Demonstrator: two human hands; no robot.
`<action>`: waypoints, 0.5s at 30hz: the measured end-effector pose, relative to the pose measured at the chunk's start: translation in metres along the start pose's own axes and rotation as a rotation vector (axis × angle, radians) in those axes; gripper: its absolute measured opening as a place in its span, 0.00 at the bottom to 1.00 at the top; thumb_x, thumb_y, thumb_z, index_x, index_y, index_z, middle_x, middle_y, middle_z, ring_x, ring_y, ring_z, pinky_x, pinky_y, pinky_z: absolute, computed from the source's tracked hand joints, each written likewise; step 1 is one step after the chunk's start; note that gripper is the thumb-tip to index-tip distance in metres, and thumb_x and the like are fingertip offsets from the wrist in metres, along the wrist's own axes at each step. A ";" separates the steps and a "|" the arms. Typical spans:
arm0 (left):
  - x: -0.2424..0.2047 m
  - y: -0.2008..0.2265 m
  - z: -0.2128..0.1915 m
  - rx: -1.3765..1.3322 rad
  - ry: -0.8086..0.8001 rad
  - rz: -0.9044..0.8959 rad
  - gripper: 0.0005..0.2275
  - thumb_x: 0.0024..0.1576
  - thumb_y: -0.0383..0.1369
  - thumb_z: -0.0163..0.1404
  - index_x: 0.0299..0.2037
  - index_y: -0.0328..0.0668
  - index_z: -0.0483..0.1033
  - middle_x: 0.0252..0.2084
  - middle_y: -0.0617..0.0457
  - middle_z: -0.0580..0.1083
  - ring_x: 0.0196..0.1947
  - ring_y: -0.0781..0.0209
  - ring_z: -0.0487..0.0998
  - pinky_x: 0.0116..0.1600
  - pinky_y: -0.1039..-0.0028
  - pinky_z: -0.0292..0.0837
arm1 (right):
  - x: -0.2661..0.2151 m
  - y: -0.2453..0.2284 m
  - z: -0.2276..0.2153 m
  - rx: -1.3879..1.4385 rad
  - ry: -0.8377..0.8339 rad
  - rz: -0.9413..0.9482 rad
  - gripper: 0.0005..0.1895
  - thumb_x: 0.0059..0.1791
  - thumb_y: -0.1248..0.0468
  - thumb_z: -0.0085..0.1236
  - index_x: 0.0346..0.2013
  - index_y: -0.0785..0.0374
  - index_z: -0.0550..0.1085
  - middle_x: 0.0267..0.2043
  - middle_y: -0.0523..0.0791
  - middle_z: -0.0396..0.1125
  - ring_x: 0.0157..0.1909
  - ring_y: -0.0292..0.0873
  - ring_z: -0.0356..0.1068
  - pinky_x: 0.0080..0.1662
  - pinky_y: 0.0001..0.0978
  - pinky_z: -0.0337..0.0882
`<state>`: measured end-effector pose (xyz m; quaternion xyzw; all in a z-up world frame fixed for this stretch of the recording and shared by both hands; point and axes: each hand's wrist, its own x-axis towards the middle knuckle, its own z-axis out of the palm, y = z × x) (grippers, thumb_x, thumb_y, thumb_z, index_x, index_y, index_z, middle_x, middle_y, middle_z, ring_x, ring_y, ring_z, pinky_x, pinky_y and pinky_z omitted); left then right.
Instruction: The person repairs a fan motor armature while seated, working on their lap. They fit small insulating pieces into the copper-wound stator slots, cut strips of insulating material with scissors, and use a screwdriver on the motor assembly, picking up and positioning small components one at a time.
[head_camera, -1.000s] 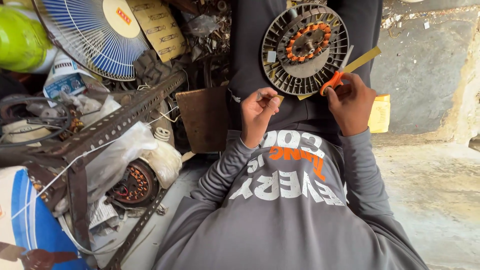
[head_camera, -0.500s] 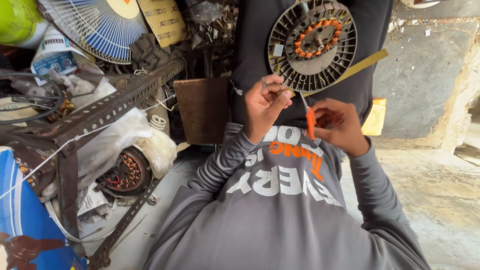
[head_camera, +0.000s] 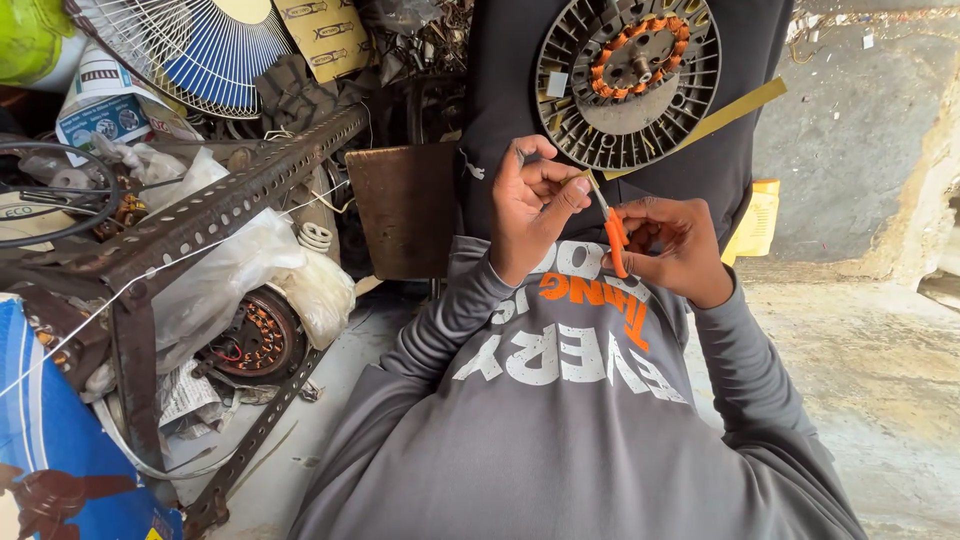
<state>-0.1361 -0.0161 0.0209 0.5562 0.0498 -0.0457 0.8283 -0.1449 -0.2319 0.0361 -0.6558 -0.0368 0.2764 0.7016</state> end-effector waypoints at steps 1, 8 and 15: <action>0.001 0.000 0.000 0.000 -0.002 -0.001 0.17 0.62 0.24 0.57 0.54 0.35 0.60 0.40 0.44 0.78 0.38 0.67 0.80 0.46 0.77 0.80 | 0.000 -0.001 0.000 0.001 0.002 0.000 0.25 0.41 0.75 0.69 0.52 0.77 0.75 0.38 0.49 0.75 0.38 0.32 0.75 0.41 0.23 0.76; 0.003 0.004 -0.002 0.028 0.011 -0.073 0.16 0.61 0.24 0.57 0.51 0.36 0.60 0.37 0.44 0.79 0.34 0.66 0.81 0.41 0.79 0.79 | -0.001 -0.003 -0.003 -0.040 0.006 0.011 0.25 0.40 0.76 0.70 0.51 0.77 0.76 0.36 0.49 0.76 0.35 0.32 0.73 0.38 0.22 0.75; 0.003 0.002 -0.001 0.004 0.018 -0.092 0.16 0.60 0.24 0.57 0.49 0.36 0.59 0.36 0.45 0.79 0.33 0.67 0.81 0.39 0.79 0.78 | -0.001 -0.003 -0.006 0.013 -0.019 0.011 0.24 0.40 0.77 0.70 0.50 0.77 0.76 0.37 0.49 0.76 0.36 0.32 0.74 0.41 0.22 0.76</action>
